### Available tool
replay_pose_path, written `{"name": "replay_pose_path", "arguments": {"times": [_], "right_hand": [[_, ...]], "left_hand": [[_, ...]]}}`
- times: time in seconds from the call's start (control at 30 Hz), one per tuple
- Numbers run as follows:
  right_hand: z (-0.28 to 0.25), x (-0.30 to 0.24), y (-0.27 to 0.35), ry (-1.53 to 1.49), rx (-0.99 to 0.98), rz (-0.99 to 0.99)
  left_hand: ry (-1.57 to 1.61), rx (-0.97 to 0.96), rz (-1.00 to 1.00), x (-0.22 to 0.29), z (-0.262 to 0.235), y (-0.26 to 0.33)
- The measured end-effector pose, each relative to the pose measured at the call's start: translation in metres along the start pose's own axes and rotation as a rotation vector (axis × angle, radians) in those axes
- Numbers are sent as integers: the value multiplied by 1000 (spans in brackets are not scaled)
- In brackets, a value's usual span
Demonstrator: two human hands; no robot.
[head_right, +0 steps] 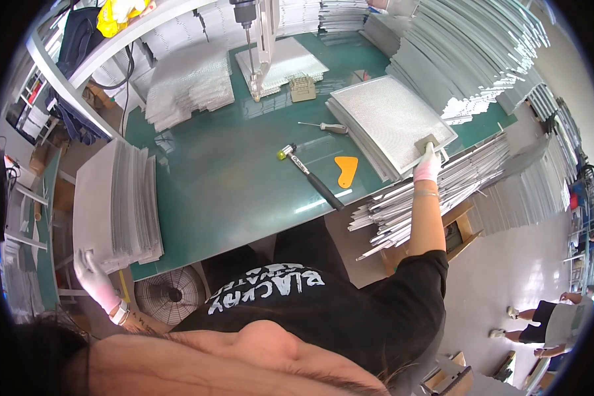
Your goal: Assembling mesh range hood filters by inserting them into metal frames and securing them.
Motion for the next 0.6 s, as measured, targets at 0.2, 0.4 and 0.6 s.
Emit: {"name": "replay_pose_path", "arguments": {"times": [0.2,0.4,0.6], "right_hand": [[44,15,-6,-1063,-148,606],[34,35,-8,-978,-116,663],[-23,6,-2,-740,-201,521]], "left_hand": [[-131,-299,-258,-50,48,12],[-260,-410,-210,10,57,-5],[-208,-587,-359,14,56,-18]]}}
Point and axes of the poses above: each hand's wrist, its own y-axis away from the middle knuckle, its own z-axis out of the palm, x = y × z, the point moved 9 cm from there along -y, towards the middle knuckle, and after that the axes turned 14 degrees about y, right-handed, at the moved point
